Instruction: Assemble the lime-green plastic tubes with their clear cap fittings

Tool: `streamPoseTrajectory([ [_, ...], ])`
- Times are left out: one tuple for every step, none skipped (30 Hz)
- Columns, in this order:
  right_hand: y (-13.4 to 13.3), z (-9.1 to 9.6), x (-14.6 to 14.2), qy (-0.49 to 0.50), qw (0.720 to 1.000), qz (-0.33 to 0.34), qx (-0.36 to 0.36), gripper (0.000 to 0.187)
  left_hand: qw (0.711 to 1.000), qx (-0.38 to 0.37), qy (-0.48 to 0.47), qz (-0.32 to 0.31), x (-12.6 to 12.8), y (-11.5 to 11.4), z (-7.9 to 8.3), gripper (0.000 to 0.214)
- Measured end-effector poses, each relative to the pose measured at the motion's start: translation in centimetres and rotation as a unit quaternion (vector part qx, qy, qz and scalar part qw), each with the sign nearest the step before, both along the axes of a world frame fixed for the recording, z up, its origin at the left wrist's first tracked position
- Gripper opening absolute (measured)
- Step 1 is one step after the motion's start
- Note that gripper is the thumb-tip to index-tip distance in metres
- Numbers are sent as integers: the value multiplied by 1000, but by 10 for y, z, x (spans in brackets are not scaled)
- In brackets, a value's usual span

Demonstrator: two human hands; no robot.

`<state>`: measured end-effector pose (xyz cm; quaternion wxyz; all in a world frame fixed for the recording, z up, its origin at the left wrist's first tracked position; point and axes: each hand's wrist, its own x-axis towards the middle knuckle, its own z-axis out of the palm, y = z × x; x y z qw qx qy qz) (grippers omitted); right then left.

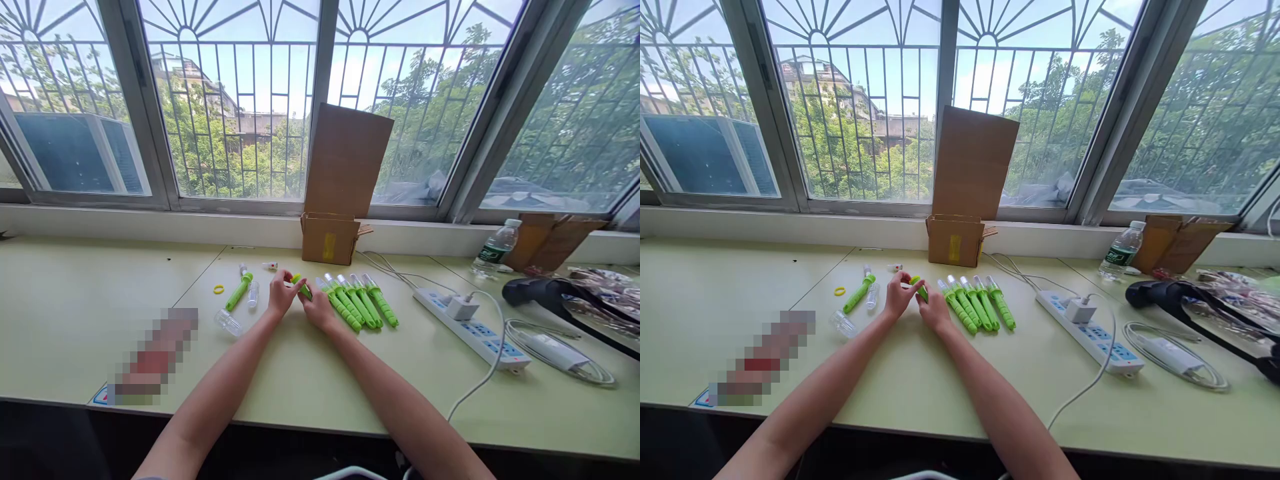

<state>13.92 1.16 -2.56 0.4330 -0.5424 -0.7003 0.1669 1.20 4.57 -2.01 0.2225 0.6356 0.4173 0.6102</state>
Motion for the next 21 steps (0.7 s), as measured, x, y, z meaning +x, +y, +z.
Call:
streamPoseTrajectory([
  [0,0,0,11,1000,4,3,39,1000,1,2,-4,0,1,-1,39],
  [1,0,0,22,1000,8,4,39,1000,1,4,-6,0,2,-1,39],
  [0,0,0,31,999,11,3,38,1000,2,6,-7,0,3,-2,39],
  [0,0,-1,42,999,14,-3,37,1000,2,8,-7,0,4,-2,38],
  [0,0,-1,53,998,18,-13,37,1000,4,10,-5,0,4,-2,38],
  [0,-1,-2,66,997,22,-26,37,1000,5,13,-2,-1,5,-2,38],
  [-1,-1,-2,79,996,29,-40,38,1000,6,16,2,-1,5,-2,38],
  [-1,-1,-2,93,993,36,-55,39,1000,7,21,7,-1,5,-2,39],
  [0,-2,-2,108,991,42,-69,40,1000,6,25,11,-1,5,-2,39],
  [0,-2,-2,122,988,48,-80,42,999,4,29,14,-1,5,-1,40],
  [1,-3,-2,135,985,53,-90,43,999,3,31,17,-1,5,-1,40],
  [1,-3,-2,145,983,58,-96,43,999,2,31,19,-1,4,0,41],
  [2,-4,-2,154,981,61,-100,43,999,2,30,19,-1,4,0,41],
  [3,-4,-1,161,979,65,-103,42,999,2,28,18,-1,3,0,41],
  [3,-5,-1,166,978,69,-104,41,1000,2,26,16,-1,3,0,41],
  [4,-5,-1,171,977,73,-104,41,1000,3,25,13,-1,3,0,41],
  [4,-6,-1,176,976,75,-105,41,1000,5,24,10,-2,4,0,41],
  [5,-6,-1,179,975,76,-106,42,1000,6,25,7,-2,4,0,40],
  [5,-6,0,183,974,76,-108,42,1000,8,26,4,-2,5,-1,40],
  [5,-7,0,186,973,76,-112,43,1000,9,29,2,-2,5,-1,40],
  [5,-7,0,189,972,76,-114,44,999,10,33,2,-2,6,-2,39],
])
